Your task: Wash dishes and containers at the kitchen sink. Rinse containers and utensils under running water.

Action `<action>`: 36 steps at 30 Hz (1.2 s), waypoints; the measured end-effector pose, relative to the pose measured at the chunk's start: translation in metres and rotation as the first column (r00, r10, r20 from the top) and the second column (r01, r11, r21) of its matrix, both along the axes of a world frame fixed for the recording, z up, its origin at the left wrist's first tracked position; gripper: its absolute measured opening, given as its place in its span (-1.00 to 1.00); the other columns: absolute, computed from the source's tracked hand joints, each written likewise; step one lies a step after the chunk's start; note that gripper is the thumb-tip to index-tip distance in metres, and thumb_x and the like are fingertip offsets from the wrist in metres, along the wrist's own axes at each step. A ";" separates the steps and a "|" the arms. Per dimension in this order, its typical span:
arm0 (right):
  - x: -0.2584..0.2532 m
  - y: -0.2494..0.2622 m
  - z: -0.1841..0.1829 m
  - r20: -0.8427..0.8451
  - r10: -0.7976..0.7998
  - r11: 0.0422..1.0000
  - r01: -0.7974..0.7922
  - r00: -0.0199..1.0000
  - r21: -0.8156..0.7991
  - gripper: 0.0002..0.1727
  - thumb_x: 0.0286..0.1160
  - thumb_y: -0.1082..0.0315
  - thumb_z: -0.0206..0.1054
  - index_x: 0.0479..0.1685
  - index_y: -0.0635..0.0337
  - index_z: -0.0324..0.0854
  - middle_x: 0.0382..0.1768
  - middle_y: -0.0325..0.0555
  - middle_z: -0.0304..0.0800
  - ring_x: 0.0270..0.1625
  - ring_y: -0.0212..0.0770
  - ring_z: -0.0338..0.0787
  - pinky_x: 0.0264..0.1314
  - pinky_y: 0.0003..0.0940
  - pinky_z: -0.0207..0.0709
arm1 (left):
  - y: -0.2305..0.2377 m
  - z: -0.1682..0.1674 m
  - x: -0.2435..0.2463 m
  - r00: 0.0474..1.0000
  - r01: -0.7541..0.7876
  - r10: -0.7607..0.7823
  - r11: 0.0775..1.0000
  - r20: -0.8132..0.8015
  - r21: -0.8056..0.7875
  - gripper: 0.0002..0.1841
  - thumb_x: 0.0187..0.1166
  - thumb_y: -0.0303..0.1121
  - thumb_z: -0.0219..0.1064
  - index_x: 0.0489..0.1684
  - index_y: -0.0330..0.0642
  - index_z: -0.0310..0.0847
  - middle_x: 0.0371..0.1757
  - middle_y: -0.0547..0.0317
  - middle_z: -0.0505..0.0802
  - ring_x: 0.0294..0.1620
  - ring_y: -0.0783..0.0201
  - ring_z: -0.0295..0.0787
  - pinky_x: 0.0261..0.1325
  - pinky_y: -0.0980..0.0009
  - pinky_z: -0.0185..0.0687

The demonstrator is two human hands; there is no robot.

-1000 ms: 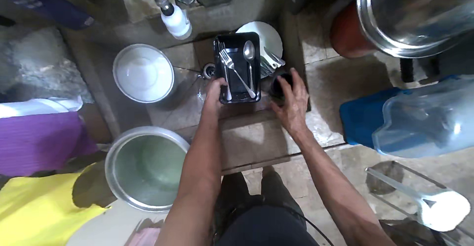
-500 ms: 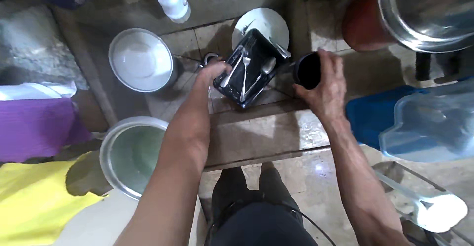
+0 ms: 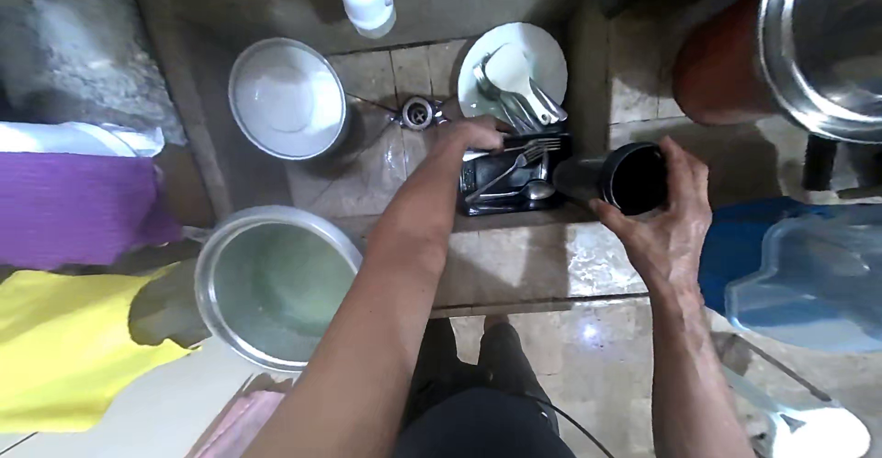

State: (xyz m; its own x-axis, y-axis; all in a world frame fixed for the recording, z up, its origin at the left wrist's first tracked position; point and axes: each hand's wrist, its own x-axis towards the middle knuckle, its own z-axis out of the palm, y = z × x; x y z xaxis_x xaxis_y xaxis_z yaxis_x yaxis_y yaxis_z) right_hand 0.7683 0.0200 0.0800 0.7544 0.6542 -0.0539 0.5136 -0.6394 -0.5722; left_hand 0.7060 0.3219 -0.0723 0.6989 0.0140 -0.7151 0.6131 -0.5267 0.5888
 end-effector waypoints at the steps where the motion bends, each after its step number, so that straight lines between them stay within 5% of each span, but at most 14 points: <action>1: -0.001 0.001 -0.001 0.000 -0.003 1.000 0.003 1.000 0.000 0.11 0.06 -0.12 0.68 0.77 0.04 0.29 0.60 0.11 0.44 0.56 0.04 0.54 0.52 0.04 0.49 | -0.003 -0.002 0.004 1.000 -0.016 0.015 1.000 -0.006 -0.010 -0.40 0.46 -0.33 0.39 0.60 0.23 0.56 0.37 -0.08 0.78 0.40 -0.12 0.69 0.39 -0.27 0.50; 5: -0.001 0.008 -0.007 -0.002 0.015 1.000 -0.015 1.000 -0.014 0.10 0.04 -0.07 0.70 0.75 0.05 0.31 0.60 0.13 0.45 0.56 0.07 0.55 0.51 0.09 0.50 | -0.012 -0.018 0.010 0.994 -0.064 0.062 0.998 0.090 0.019 -0.38 0.43 -0.28 0.48 0.59 0.18 0.58 0.36 -0.14 0.78 0.41 -0.16 0.69 0.42 -0.30 0.51; 9: -0.003 0.014 -0.015 -0.025 0.008 0.999 -0.010 1.000 -0.053 0.10 0.00 -0.02 0.74 0.74 0.01 0.33 0.60 0.11 0.46 0.53 0.12 0.59 0.44 0.19 0.54 | -0.018 -0.020 0.008 0.976 -0.047 -0.006 0.971 0.218 0.236 -0.34 0.21 0.18 0.60 0.41 0.29 0.72 0.24 0.00 0.85 0.34 -0.08 0.74 0.36 -0.26 0.58; 12: -0.005 0.016 -0.022 -0.051 0.009 0.997 -0.013 0.999 -0.074 0.09 0.02 -0.04 0.73 0.75 -0.01 0.33 0.59 0.12 0.46 0.51 0.15 0.59 0.41 0.24 0.54 | -0.016 -0.016 0.004 0.967 -0.063 -0.008 0.962 0.256 0.266 -0.25 0.11 0.33 0.61 0.31 0.14 0.77 0.43 0.00 0.73 0.47 -0.03 0.63 0.49 -0.15 0.53; 16: -0.009 0.021 -0.023 -0.060 0.011 0.999 -0.014 0.998 -0.038 0.25 -0.05 -0.04 0.77 0.84 0.04 0.13 0.57 0.15 0.48 0.56 0.13 0.56 0.53 0.16 0.49 | -0.013 -0.005 -0.005 0.953 -0.040 -0.023 0.979 0.302 0.200 -0.22 0.15 0.08 0.70 0.47 0.03 0.66 0.39 -0.10 0.75 0.48 -0.09 0.62 0.54 -0.15 0.49; 20: -0.011 0.032 -0.022 -0.006 0.082 0.990 -0.081 0.997 0.117 0.42 -0.09 0.02 0.80 0.90 0.15 -0.13 0.57 0.08 0.51 0.58 0.08 0.53 0.63 0.08 0.42 | -0.022 0.040 -0.017 0.917 0.011 -0.084 0.983 0.391 0.185 0.07 0.03 -0.06 0.79 0.78 0.19 0.33 0.52 0.00 0.70 0.54 -0.07 0.60 0.56 -0.21 0.46; 23: -0.017 0.049 -0.019 -0.016 0.101 0.964 -0.094 0.995 0.249 0.48 -0.12 0.04 0.82 0.90 0.18 -0.20 0.57 0.04 0.51 0.59 -0.01 0.54 0.64 -0.01 0.44 | -0.033 0.070 -0.031 0.770 0.056 -0.173 0.977 0.614 0.204 0.06 0.01 -0.01 0.79 0.74 0.08 0.38 0.55 0.10 0.69 0.58 0.11 0.58 0.63 0.03 0.46; 26: -0.027 0.069 -0.010 -0.062 0.113 0.924 -0.082 0.992 0.374 0.51 -0.14 0.05 0.84 0.89 0.21 -0.25 0.55 0.03 0.52 0.59 -0.09 0.55 0.65 -0.09 0.46 | -0.029 0.096 -0.046 0.663 -0.025 -0.102 0.987 0.742 0.159 -0.06 0.11 -0.11 0.75 0.66 -0.13 0.45 0.52 0.04 0.72 0.55 0.14 0.62 0.63 0.10 0.49; 30: -0.043 0.093 0.002 -0.151 0.195 0.837 -0.084 0.969 0.541 0.53 -0.08 0.11 0.84 0.89 0.25 -0.36 0.64 0.03 0.42 0.65 -0.12 0.50 0.70 -0.17 0.45 | -0.007 0.124 -0.071 0.643 -0.142 -0.010 0.981 0.766 0.132 -0.13 0.11 -0.17 0.75 0.57 -0.18 0.53 0.43 0.06 0.78 0.44 0.19 0.72 0.52 0.10 0.61; 36: -0.068 0.115 -0.007 -0.304 0.270 0.800 -0.037 0.914 0.599 0.43 0.00 0.23 0.80 0.92 0.13 -0.28 0.70 -0.11 0.40 0.55 -0.17 0.59 0.44 -0.23 0.62 | 0.024 0.156 -0.112 0.637 -0.279 0.067 0.949 0.768 0.149 -0.09 0.00 -0.27 0.79 0.55 -0.30 0.53 0.41 -0.02 0.79 0.45 0.20 0.72 0.56 0.18 0.59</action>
State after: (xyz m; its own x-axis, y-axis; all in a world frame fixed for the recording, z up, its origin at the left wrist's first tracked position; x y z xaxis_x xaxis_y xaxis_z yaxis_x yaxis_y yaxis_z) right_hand 0.7006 0.1349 0.0731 0.6432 0.7557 0.1231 0.2615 -0.0657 -0.9630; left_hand 0.5937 0.3460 0.0835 0.9551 0.2812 0.0933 0.1144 -0.6406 0.7593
